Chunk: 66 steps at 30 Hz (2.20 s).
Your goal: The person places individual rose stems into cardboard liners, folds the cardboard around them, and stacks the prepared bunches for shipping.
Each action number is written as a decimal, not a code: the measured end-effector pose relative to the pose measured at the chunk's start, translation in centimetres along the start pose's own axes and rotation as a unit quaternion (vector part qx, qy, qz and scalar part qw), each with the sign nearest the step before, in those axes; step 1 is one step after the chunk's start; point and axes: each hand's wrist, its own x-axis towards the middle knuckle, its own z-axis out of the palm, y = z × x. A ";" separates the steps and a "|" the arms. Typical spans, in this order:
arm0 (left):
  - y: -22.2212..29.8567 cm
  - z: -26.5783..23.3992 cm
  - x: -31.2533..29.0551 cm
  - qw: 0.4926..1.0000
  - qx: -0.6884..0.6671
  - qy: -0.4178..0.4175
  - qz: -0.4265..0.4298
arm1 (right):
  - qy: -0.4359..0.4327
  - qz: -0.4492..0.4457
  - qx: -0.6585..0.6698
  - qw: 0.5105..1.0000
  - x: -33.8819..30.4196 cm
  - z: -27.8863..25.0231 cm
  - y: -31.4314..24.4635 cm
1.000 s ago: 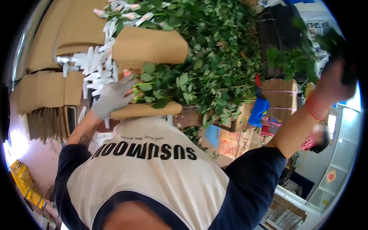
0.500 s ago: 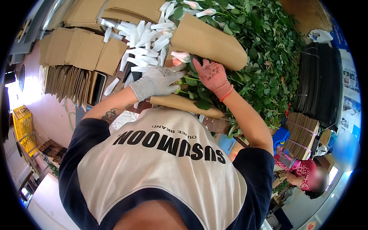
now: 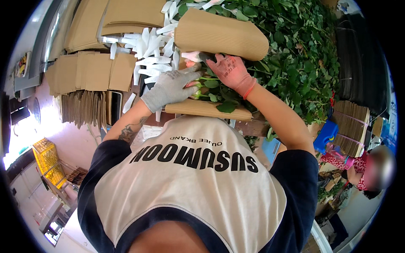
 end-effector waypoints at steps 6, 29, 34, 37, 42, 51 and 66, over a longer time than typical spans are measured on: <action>-3.9 0.3 1.0 0.966 -0.023 0.259 -0.005 | 0.010 -0.007 0.003 1.000 -0.2 1.1 0.3; -7.1 1.8 3.5 0.983 0.047 0.177 0.008 | 0.082 0.010 0.030 0.996 -0.4 3.8 -0.5; -6.3 0.7 3.0 0.967 0.085 0.238 0.020 | 0.127 -0.012 0.002 0.992 0.9 3.5 -0.5; -6.1 0.5 3.0 0.967 0.086 0.238 0.042 | 0.100 -0.008 0.002 0.995 0.1 3.7 -0.4; -5.9 -0.9 2.3 0.975 0.069 0.208 0.046 | 0.150 -0.018 -0.015 0.988 0.0 3.0 -0.1; -12.2 -2.5 -2.4 0.954 0.088 0.285 -0.024 | 0.065 -0.025 0.265 0.962 0.3 4.6 0.3; -0.7 0.1 -0.5 0.998 0.067 0.001 0.000 | 0.021 0.020 -0.005 1.000 0.2 0.2 -0.5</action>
